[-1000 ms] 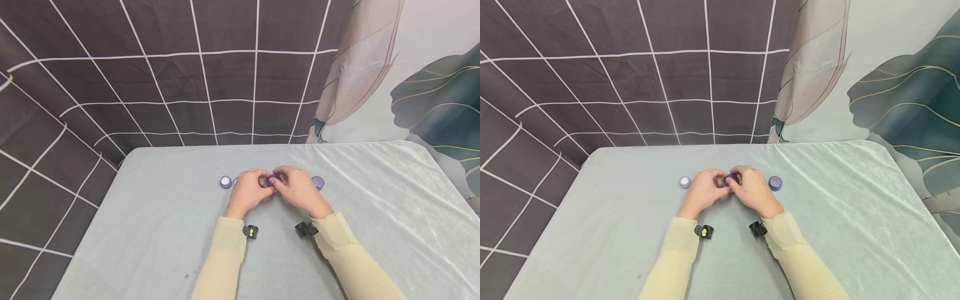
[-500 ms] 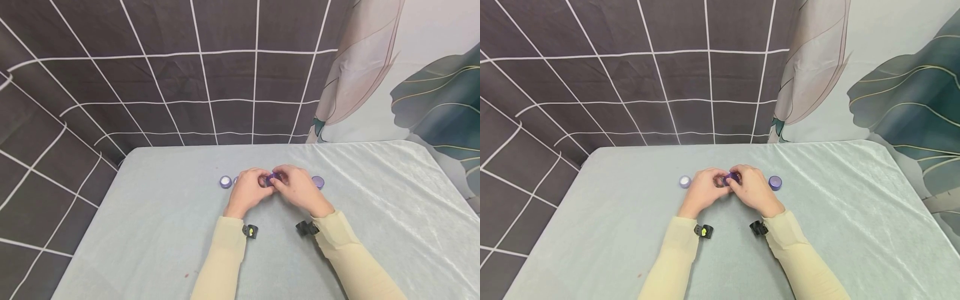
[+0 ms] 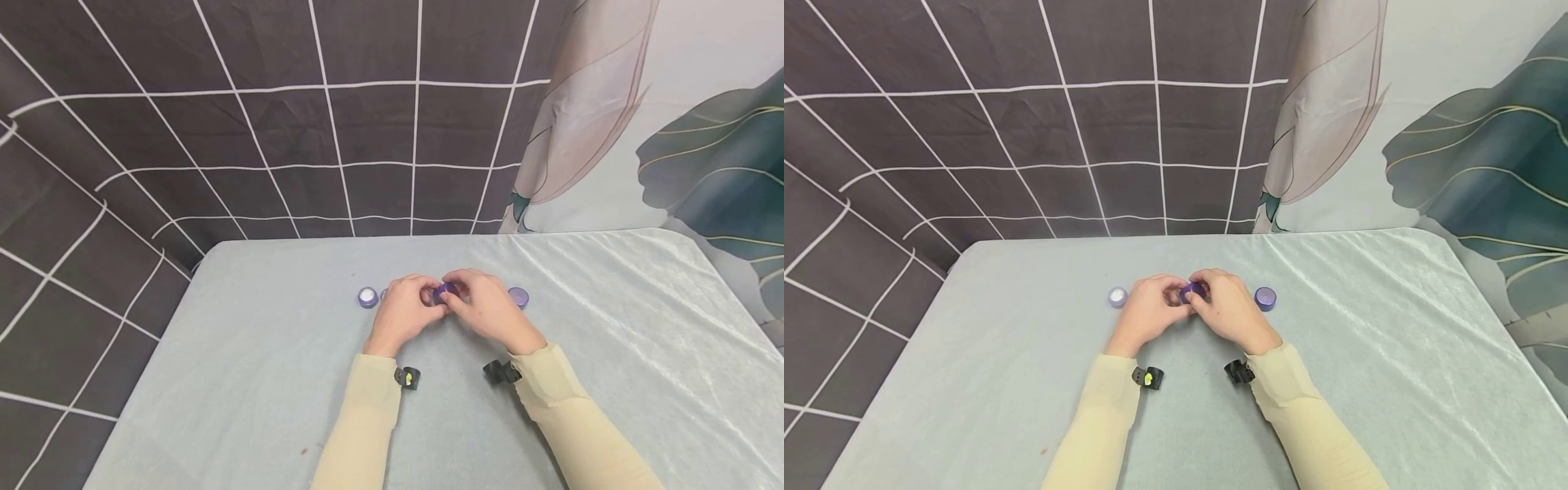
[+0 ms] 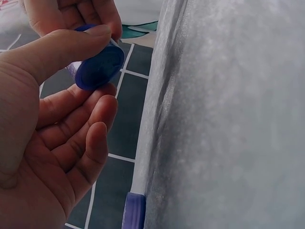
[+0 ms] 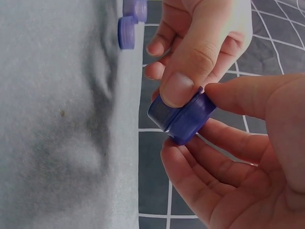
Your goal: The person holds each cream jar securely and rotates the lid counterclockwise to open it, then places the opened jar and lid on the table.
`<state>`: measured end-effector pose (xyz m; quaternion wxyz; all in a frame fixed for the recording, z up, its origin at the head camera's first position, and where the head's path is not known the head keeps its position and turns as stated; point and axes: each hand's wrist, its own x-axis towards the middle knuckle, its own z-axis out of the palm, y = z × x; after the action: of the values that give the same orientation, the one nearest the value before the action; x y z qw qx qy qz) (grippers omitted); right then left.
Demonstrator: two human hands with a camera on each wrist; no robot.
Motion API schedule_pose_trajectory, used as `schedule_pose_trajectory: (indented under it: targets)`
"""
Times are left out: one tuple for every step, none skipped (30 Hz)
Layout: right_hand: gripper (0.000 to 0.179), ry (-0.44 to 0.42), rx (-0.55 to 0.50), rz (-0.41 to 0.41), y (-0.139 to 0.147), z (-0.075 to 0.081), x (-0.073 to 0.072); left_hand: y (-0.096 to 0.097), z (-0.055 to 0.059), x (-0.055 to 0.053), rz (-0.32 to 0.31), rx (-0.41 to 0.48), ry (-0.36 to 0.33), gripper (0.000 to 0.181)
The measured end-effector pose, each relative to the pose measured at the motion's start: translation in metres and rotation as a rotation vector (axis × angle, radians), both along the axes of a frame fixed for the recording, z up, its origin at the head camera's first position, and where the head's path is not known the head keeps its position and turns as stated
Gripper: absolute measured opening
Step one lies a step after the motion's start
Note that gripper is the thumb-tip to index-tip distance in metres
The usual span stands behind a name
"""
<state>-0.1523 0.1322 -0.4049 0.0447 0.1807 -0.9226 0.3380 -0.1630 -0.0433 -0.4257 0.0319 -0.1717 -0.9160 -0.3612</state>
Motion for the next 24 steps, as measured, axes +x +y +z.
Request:
schedule_pose_trajectory:
  targets:
    - [0.028,0.001,0.001,0.002,0.0,0.0,0.0,-0.0001,0.0003,0.0002,0.0,0.0,-0.002,0.036]
    - [0.028,0.002,0.001,0.004,0.0,-0.0002,-0.0001,-0.0003,0.0005,0.0002,0.0,0.0,-0.004,0.036]
    - [0.028,0.003,0.0,0.006,0.0001,-0.0003,-0.0001,-0.0003,0.0005,0.0002,0.0,0.0,-0.006,0.036]
    - [0.028,0.004,-0.001,0.009,0.0002,-0.0005,-0.0001,-0.0004,0.0006,0.0004,0.0,0.001,-0.009,0.036]
    - [0.028,0.006,-0.002,0.012,0.0002,-0.0006,-0.0002,-0.0005,0.0007,0.0004,0.0,0.001,-0.011,0.036]
    - [0.028,0.009,-0.003,0.015,0.0003,-0.0008,-0.0002,-0.0005,0.0006,0.0004,0.0,0.001,-0.012,0.036]
    - [0.028,0.011,-0.005,0.018,0.0004,-0.0009,-0.0003,-0.0006,0.0008,0.0005,0.0,0.002,-0.013,0.036]
    - [0.028,0.014,-0.007,0.021,0.0004,-0.0011,-0.0004,-0.0006,0.0008,0.0006,-0.001,0.001,-0.013,0.036]
    - [0.027,0.017,-0.008,0.024,0.0005,-0.0012,-0.0005,-0.0007,0.0008,0.0005,-0.002,0.003,-0.013,0.036]
    - [0.027,0.021,-0.008,0.026,0.0007,-0.0011,-0.0006,-0.0007,0.001,0.0004,-0.002,0.003,-0.012,0.036]
    - [0.027,0.023,-0.007,0.027,0.0008,-0.0011,-0.0007,-0.0008,0.0013,0.0003,-0.002,0.003,-0.011,0.035]
    - [0.027,0.024,-0.007,0.028,0.001,-0.0011,-0.0008,-0.0008,0.0015,0.0002,-0.003,0.003,-0.01,0.035]
    - [0.027,0.025,-0.006,0.03,0.0011,-0.001,-0.0009,-0.0009,0.0014,0.0,-0.003,0.001,-0.01,0.035]
    - [0.027,0.025,-0.005,0.032,0.0013,-0.0009,-0.0009,-0.001,0.0016,-0.0001,-0.003,0.002,-0.01,0.035]
    - [0.027,0.025,-0.005,0.034,0.0013,-0.0007,-0.001,-0.0012,0.0017,-0.0003,-0.003,0.002,-0.01,0.035]
    - [0.027,0.025,-0.005,0.036,0.0013,-0.0006,-0.0011,-0.0012,0.0018,-0.0004,-0.003,0.001,-0.01,0.035]
    - [0.027,0.025,-0.006,0.038,0.0014,-0.0004,-0.001,-0.0013,0.0019,-0.0004,-0.003,0.0,-0.01,0.035]
    - [0.027,0.024,-0.006,0.042,0.0014,-0.0002,-0.001,-0.0014,0.0018,-0.0004,-0.003,-0.002,-0.011,0.036]
    - [0.028,0.023,-0.006,0.045,0.0013,-0.0001,-0.001,-0.0015,0.0018,-0.0005,-0.002,-0.002,-0.012,0.036]
    - [0.028,0.021,-0.008,0.048,0.0013,0.0,-0.001,-0.0016,0.0021,-0.0003,-0.002,-0.002,-0.012,0.036]
    - [0.028,0.02,-0.008,0.05,0.0013,0.0,-0.001,-0.0016,0.0019,-0.0003,-0.002,-0.003,-0.012,0.036]
    - [0.028,0.019,-0.008,0.053,0.0013,0.0001,-0.0008,-0.0016,0.0018,-0.0003,-0.002,-0.004,-0.011,0.036]
    - [0.028,0.019,-0.008,0.056,0.0014,0.0001,-0.0008,-0.0015,0.0017,-0.0002,-0.002,-0.004,-0.01,0.036]
    - [0.028,0.018,-0.008,0.059,0.0014,0.0001,-0.0009,-0.0015,0.0015,-0.0003,-0.003,-0.006,-0.008,0.036]
